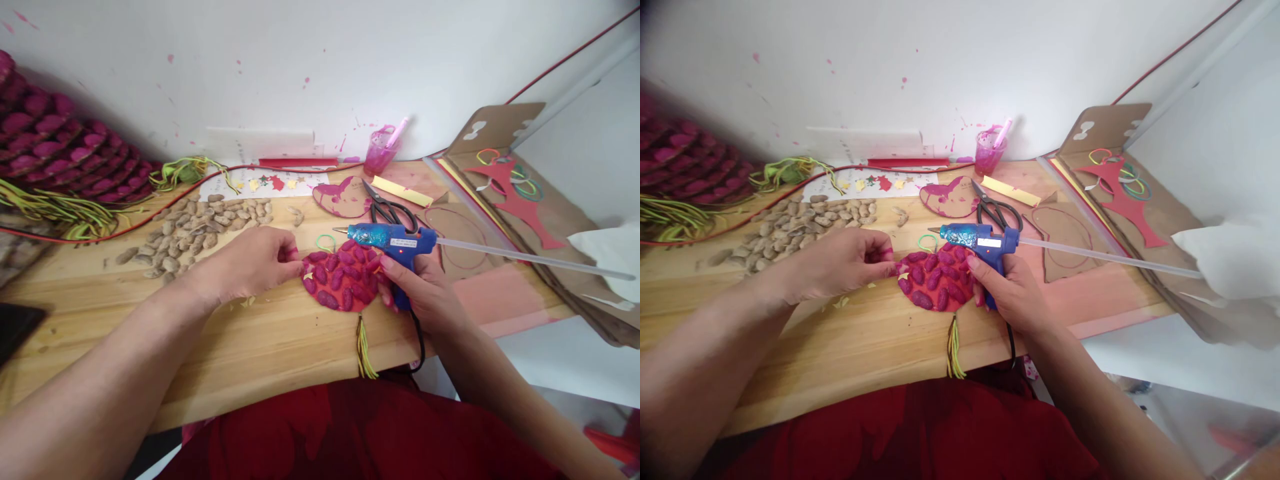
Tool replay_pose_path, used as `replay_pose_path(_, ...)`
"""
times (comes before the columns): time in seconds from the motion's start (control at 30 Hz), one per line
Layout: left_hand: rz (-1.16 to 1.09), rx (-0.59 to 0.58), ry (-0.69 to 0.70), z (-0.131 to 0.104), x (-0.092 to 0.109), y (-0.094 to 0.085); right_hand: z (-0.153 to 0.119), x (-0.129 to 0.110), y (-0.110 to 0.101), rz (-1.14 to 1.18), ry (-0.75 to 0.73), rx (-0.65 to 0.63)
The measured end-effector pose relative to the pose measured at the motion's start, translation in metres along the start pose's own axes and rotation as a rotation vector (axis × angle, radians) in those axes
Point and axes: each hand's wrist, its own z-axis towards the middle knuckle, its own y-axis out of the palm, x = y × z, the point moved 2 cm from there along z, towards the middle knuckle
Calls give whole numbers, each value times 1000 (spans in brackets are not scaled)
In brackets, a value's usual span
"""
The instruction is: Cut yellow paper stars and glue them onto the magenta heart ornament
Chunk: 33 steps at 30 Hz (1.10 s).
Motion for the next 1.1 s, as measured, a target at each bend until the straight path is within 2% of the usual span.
replay_pose_path(0.23, -28, 5, 38, 0, -2, 6, 0, 0, -1, -45, -2, 9)
replay_pose_path(0.6, -165, -113, 50, 0, -5, 1, 0, 1, 0, -29, -15, -1)
replay_pose_path(0.7, -145, -136, 77, -1, -4, 2, 0, 1, 0, -38, -12, 8)
replay_pose_path(0.93, 84, 60, 189, -3, -1, 5, 1, 4, -1, -51, -2, 2)
replay_pose_path(1.1, 151, 117, 236, -7, 6, 3, 1, 2, 0, -55, -4, 10)
